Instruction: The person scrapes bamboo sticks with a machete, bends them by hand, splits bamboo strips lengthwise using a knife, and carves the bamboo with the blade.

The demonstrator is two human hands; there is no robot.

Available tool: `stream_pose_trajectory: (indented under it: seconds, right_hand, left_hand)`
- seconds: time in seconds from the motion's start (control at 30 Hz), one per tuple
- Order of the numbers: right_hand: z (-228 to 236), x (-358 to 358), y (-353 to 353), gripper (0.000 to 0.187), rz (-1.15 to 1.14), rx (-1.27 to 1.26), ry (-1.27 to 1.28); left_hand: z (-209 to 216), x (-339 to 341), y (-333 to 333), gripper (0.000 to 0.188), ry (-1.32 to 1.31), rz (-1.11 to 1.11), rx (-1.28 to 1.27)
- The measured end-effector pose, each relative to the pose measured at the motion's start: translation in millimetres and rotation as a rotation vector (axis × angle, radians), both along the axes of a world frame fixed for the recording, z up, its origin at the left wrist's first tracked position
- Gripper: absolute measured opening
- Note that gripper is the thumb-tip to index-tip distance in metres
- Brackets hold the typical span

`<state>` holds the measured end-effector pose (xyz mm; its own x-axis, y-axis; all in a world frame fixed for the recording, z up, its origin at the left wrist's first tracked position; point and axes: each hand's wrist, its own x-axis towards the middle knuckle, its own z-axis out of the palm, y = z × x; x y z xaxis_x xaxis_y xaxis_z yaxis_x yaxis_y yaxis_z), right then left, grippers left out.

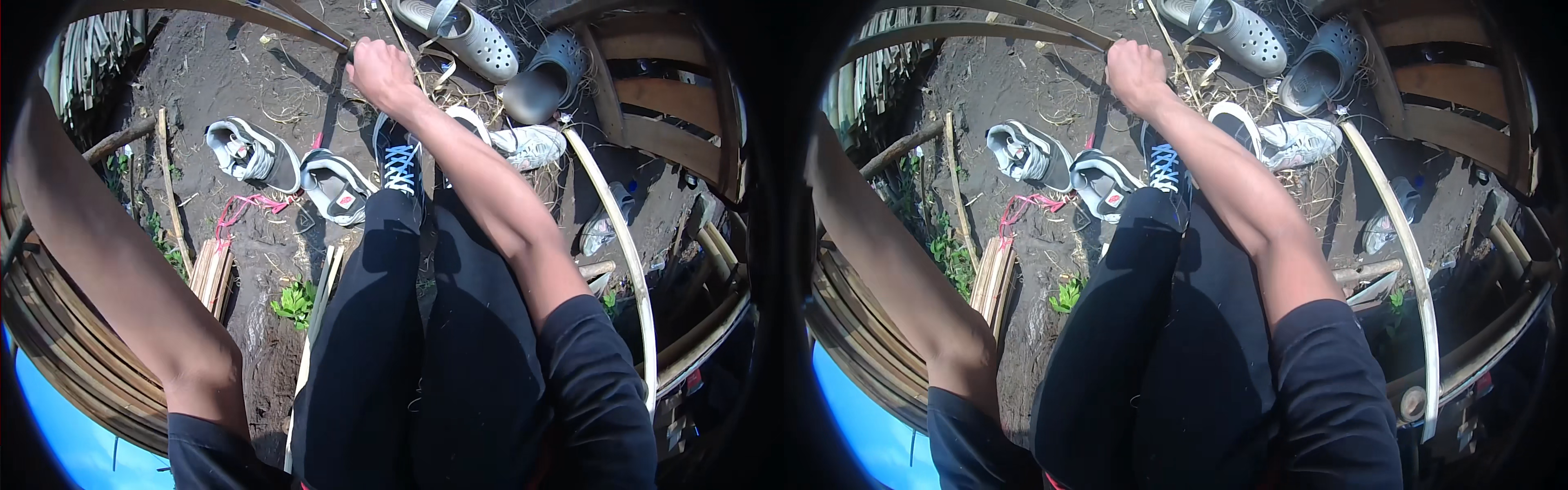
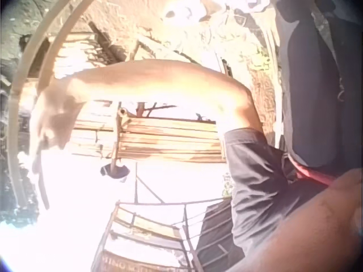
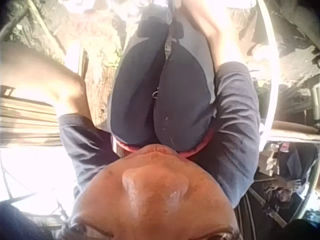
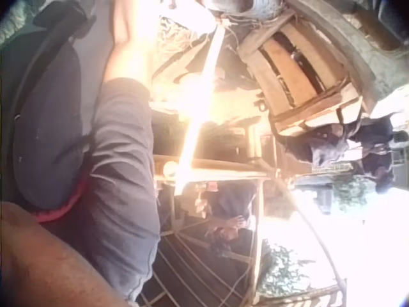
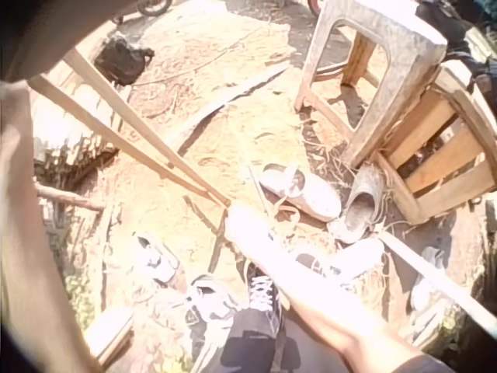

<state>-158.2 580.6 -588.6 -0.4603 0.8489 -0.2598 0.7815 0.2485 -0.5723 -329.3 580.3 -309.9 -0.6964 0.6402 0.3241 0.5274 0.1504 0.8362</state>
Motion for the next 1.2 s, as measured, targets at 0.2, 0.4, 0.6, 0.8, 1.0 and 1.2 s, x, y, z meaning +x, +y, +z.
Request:
stream_pose_trajectory:
  seconds: [0.2, 0.4, 0.6, 0.8, 1.0, 1.2]
  right_hand:
    - [70.5, -7.7, 24.0, 0.029, 0.078, 0.162, 0.109]
    - [106.1, -11.6, 26.9, 0.009, 0.046, 0.609, 0.451]
    - [59.4, -21.4, 24.3, 0.032, -0.001, 0.053, 0.075]
    - [10.1, -17.4, 33.4, 0.030, 0.142, -0.059, -0.120]
    - [15.3, -30.7, 57.4, 0.013, 0.272, 0.752, -0.036]
    - [121.6, -20.3, 91.3, 0.023, 0.115, 0.133, 0.123]
  left_hand:
    - [7.7, -7.1, -6.7, 0.068, 0.006, 0.024, 0.012]
    - [7.0, -7.9, -7.5, 0.069, -0.011, 0.032, 0.031]
    - [11.2, -9.0, -9.8, 0.070, -0.033, 0.048, 0.044]
    - [14.2, -5.6, -16.8, 0.071, -0.085, 0.071, 0.078]
    - [-13.0, 34.6, -53.4, 0.080, -0.227, 0.045, 0.169]
    - [-90.5, 64.5, -171.7, 0.052, -0.610, 0.204, -0.287]
